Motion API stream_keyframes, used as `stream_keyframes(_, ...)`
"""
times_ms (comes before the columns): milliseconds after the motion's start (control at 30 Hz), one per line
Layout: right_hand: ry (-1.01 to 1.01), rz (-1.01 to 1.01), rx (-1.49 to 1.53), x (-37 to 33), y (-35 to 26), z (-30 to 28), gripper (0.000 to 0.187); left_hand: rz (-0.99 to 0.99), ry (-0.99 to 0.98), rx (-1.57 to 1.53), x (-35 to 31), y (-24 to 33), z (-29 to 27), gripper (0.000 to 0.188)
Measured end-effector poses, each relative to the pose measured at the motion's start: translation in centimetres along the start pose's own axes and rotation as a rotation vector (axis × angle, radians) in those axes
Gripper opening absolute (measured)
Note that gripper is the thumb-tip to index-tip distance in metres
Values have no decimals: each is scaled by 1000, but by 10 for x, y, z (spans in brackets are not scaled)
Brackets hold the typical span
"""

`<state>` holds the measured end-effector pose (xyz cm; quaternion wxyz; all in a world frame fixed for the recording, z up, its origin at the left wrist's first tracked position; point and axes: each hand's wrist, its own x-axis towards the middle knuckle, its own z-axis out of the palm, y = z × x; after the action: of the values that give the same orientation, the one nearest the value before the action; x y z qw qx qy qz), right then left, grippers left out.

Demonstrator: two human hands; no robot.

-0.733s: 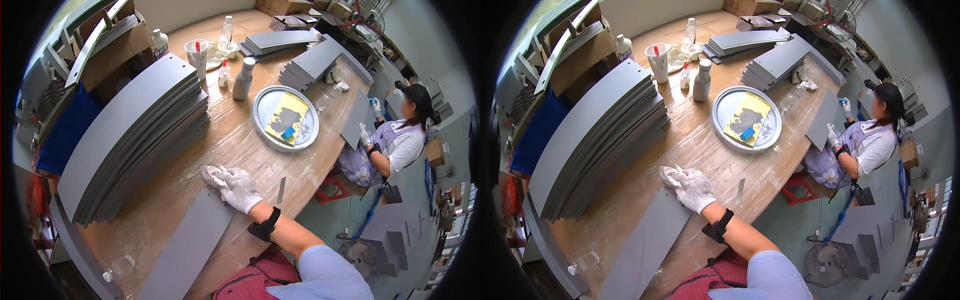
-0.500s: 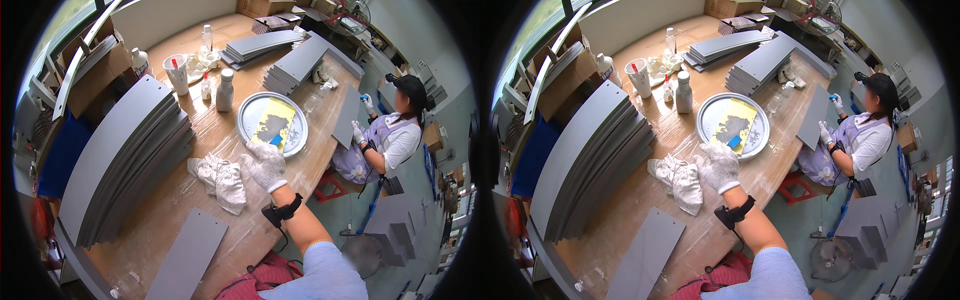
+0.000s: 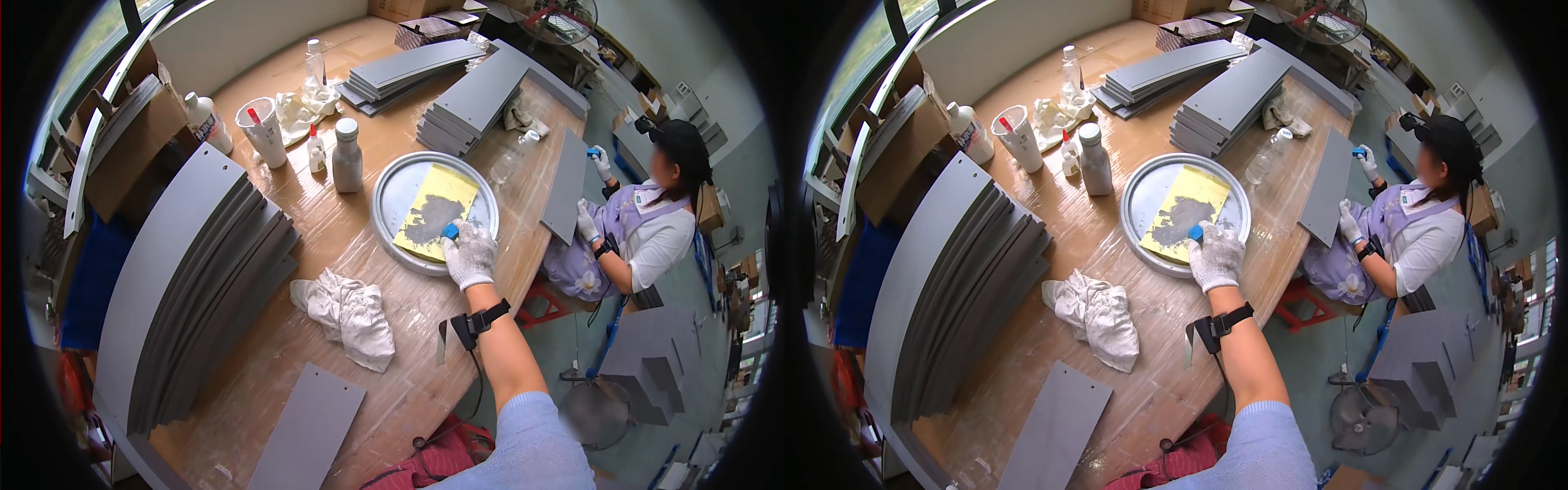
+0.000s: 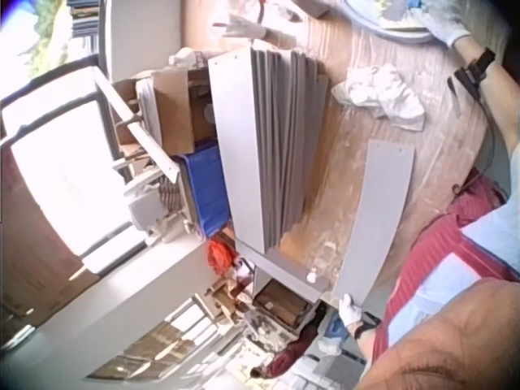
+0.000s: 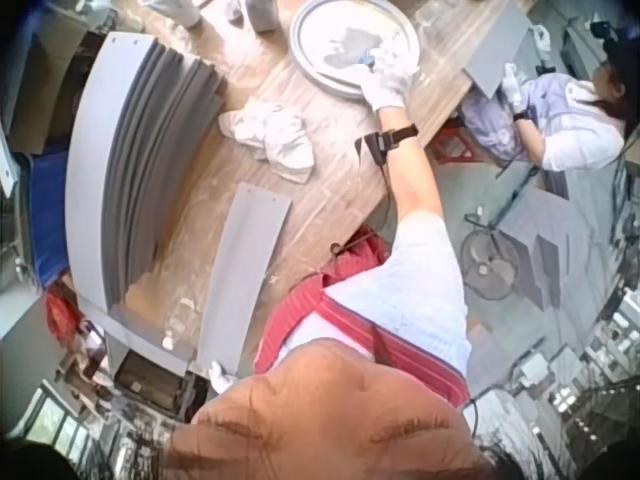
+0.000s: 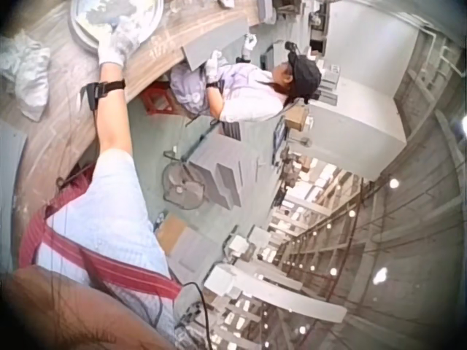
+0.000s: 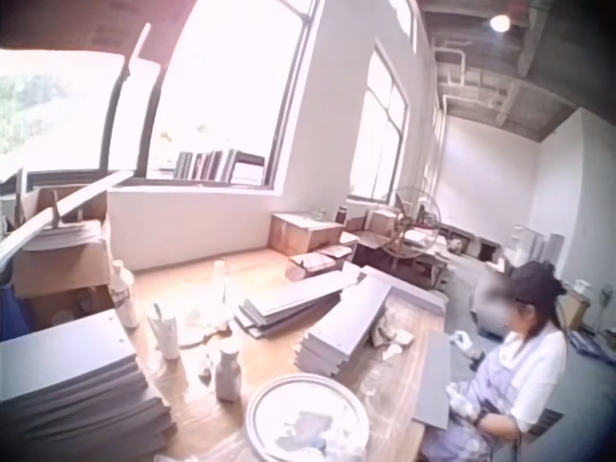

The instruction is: The person puts on white gloves and uses a blue sanding block to smooth the edges of a grey metal panel. They flip the panel to sand different sides and then wipe the surface with a white cloth. The person repeats this process on multiple panels, stacking the finished ones on the table.

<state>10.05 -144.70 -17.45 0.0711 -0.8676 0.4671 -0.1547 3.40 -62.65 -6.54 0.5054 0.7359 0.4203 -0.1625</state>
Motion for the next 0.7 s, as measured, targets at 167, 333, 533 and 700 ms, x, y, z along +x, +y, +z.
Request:
stream_keyframes(167, 48, 159, 98, 35, -1, 2, 41, 49, 43, -22, -14, 10, 19, 73)
stream_keyframes(333, -83, 127, 80, 53, -30, -4, 40, 73, 74, -39, -27, 12, 24, 74)
stream_keyframes(533, -97, 30, -27, 55, -34, 9, 38, 15, 52, -78, -25, 13, 19, 73)
stream_keyframes(700, 101, 16, 134, 49, -24, 13, 37, -23, 6, -41, -17, 12, 6, 63)
